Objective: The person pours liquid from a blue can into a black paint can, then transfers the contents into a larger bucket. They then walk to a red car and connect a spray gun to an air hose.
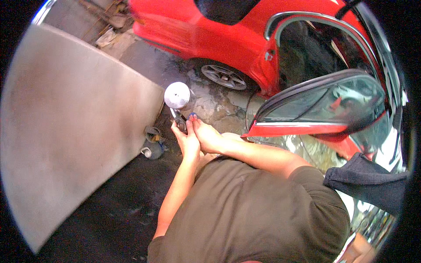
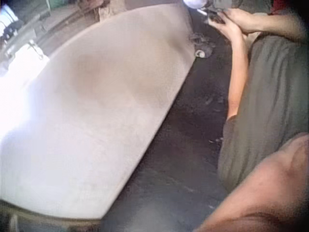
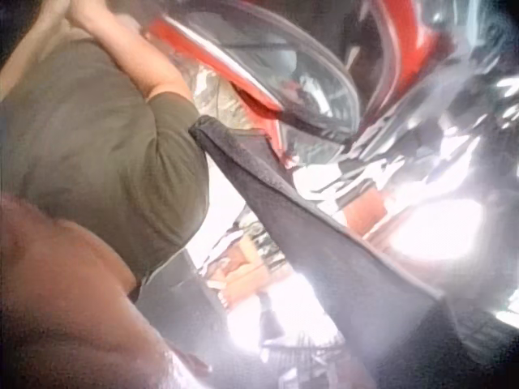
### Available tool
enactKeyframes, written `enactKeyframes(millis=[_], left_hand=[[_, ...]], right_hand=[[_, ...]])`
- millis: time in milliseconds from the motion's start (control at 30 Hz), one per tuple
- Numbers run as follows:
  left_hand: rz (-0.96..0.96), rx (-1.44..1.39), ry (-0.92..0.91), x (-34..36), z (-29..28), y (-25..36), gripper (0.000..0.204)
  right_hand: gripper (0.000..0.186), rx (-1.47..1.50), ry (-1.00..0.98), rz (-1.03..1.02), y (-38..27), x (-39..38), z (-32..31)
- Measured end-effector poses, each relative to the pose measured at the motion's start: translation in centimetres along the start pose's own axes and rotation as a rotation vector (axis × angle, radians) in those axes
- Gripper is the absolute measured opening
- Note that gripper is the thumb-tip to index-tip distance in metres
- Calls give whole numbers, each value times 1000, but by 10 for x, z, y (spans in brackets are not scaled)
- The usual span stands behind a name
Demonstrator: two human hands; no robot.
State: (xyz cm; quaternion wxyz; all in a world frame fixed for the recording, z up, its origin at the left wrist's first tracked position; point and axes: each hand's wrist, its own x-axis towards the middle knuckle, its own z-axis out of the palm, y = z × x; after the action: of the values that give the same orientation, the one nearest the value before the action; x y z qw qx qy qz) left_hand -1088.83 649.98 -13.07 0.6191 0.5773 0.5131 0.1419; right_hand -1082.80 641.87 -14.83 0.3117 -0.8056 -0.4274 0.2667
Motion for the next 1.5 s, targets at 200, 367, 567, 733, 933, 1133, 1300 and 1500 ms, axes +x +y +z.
enactKeyframes(millis=[200,367,567,733,933,1133,1300,1500], left_hand=[[78,194,-258,76,3,19,35],[309,533,-354,134,1,24,30],[346,784,-511,142,54,44,53],[493,761,-657,116,102,41,52],[579,786,-879,86,169,18,50],[699,779,-1030,62,241,-15,45],[633,812,-1205,49,279,-17,49],[590,791,-1295,57,309,-12,52]], right_hand=[[63,-172,-178,159,-11,11,-96],[29,-826,484,344,13,-43,-253],[25,-853,136,552,13,-82,-250],[27,-796,156,598,-36,-147,-191],[25,-612,345,765,-94,-243,-127],[27,-570,839,948,-108,-290,-84],[26,-656,897,1044,-103,-286,-71],[19,-476,919,1155,-86,-244,-88]])
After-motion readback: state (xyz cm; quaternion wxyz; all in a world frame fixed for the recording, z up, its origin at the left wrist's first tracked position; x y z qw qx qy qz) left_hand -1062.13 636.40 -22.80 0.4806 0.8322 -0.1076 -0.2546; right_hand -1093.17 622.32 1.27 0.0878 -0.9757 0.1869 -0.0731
